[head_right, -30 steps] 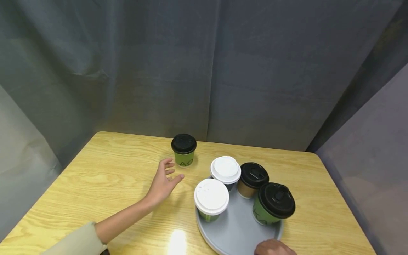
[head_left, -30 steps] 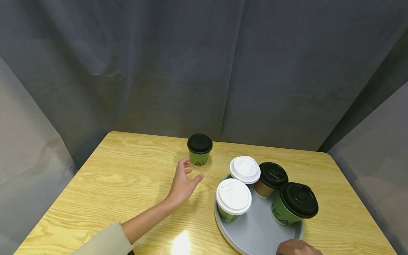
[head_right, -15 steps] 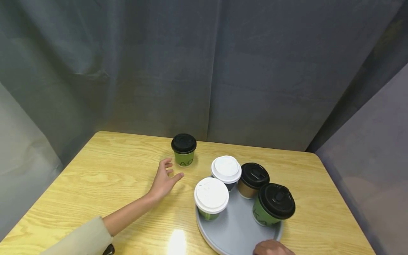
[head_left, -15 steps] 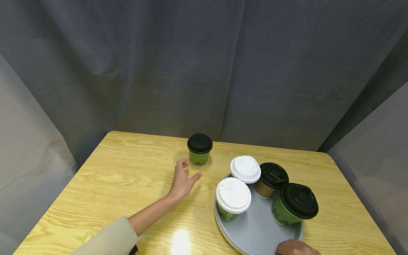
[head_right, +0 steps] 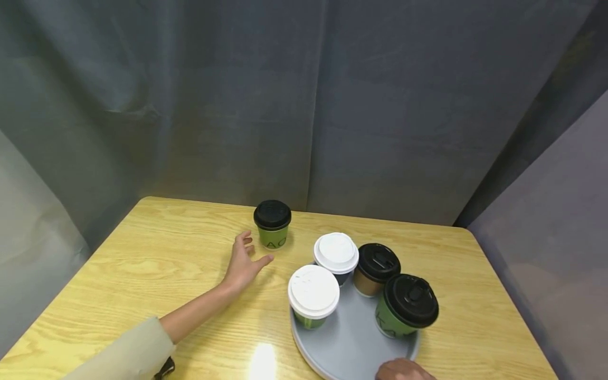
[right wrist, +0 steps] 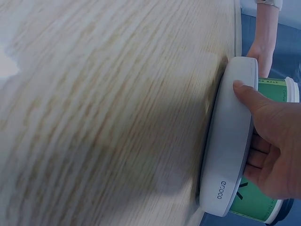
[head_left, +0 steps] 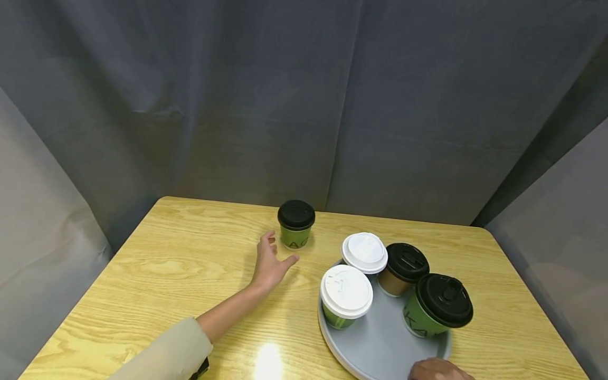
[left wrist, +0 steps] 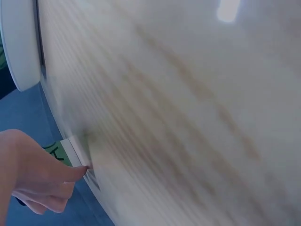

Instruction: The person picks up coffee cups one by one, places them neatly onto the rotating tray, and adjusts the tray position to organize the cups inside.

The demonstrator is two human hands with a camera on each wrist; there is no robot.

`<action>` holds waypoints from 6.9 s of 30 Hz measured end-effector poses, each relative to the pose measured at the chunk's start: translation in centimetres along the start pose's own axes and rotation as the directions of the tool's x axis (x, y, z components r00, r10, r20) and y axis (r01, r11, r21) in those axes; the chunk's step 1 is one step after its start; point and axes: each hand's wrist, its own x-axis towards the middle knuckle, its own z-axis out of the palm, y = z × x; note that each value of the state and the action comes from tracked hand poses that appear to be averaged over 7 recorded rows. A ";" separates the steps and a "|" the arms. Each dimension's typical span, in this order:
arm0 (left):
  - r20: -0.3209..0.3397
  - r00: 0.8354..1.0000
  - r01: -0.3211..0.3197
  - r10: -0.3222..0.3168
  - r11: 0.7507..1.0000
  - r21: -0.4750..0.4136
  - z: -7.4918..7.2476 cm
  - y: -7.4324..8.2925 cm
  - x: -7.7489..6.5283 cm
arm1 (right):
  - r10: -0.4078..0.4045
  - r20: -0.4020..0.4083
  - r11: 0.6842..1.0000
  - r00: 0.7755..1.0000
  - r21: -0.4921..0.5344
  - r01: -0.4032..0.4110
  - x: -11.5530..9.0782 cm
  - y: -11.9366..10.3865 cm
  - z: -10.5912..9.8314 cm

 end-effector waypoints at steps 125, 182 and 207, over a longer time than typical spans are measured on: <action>0.237 0.961 -0.129 0.141 0.990 -0.065 -3.9 1.2 -6.9 | -0.076 0.101 0.994 0.992 0.086 0.067 0.0 0.5 0.2; 0.350 0.903 -0.230 0.247 0.969 -0.090 -3.6 4.2 -13.7 | 0.026 0.164 1.000 0.986 -0.019 -0.023 0.4 0.3 0.2; 0.523 0.815 -0.168 0.251 0.965 -0.202 -1.6 5.4 -14.8 | -0.024 0.115 1.000 0.993 -0.006 0.025 0.1 0.8 0.4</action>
